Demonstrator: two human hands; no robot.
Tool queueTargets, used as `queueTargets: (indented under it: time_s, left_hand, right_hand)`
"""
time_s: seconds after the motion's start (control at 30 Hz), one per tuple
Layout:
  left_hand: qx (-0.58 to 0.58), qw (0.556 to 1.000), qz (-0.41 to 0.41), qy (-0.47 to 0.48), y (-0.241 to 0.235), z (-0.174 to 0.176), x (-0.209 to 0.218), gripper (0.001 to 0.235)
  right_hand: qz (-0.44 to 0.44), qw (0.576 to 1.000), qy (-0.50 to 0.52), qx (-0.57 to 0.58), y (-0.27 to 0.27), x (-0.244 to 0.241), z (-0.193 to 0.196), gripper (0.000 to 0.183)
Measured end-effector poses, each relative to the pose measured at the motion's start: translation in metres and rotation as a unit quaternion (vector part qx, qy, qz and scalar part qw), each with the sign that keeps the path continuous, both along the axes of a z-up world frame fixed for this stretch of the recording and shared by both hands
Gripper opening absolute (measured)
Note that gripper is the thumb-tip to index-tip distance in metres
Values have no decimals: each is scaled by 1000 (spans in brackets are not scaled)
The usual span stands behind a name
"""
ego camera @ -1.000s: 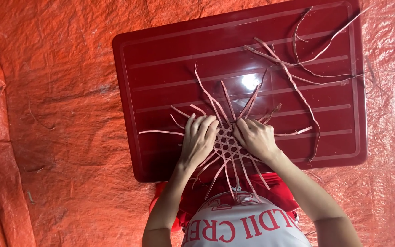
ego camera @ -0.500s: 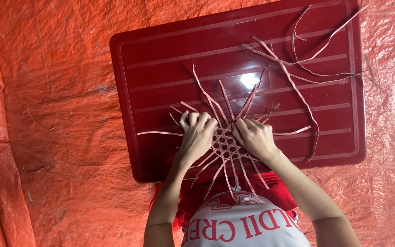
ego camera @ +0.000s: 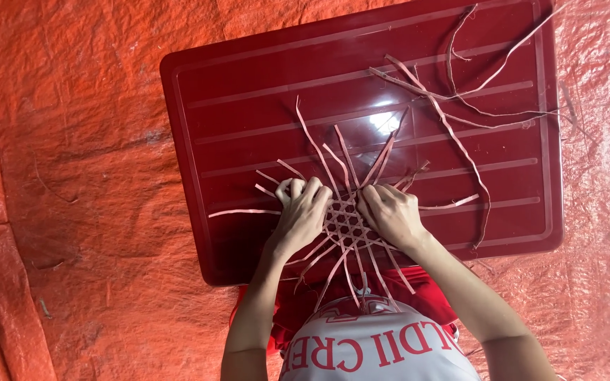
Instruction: A person is weaving thin plastic strips together on a small table to create the base of a basket.
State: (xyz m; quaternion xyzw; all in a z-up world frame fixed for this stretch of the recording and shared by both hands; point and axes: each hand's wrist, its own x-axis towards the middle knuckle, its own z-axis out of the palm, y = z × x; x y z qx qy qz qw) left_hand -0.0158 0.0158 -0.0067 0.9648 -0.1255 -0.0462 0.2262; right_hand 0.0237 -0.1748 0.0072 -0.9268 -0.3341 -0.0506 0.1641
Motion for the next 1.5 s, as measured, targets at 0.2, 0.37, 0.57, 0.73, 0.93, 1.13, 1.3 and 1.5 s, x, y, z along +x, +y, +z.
queueTargets:
  time_s: [0.2, 0.37, 0.57, 0.73, 0.93, 1.13, 1.3, 1.5]
  left_hand:
    - [0, 1000, -12, -2, 2, 1, 0, 8]
    - [-1, 1000, -11, 15, 2, 6, 1, 13]
    - [0, 1000, -9, -5, 1, 3, 0, 11]
    - [2, 999, 4, -52, 0, 16, 0, 11]
    - [39, 992, 24, -119, -3, 19, -6, 16]
    - [41, 985, 113, -128, -5, 34, -7, 12]
    - [-30, 968, 213, -127, -12, 46, -16, 9]
    - [56, 966, 250, -24, -29, 52, -48, 14]
  right_hand:
    - [-3, 1000, 3, 15, 1, 0, 1, 20]
    - [-3, 1000, -4, 22, 2, 1, 6, 19]
    - [-9, 1000, -7, 16, 1, 0, 5, 20]
    - [-11, 1000, 0, -9, 4, 2, 15, 20]
    - [-7, 999, 52, -14, 6, 6, 22, 21]
    - [23, 998, 55, -26, 6, 28, -7, 11]
    - [100, 989, 88, 62, 35, 51, 47, 13]
    - [199, 977, 49, 65, 45, 42, 40, 10]
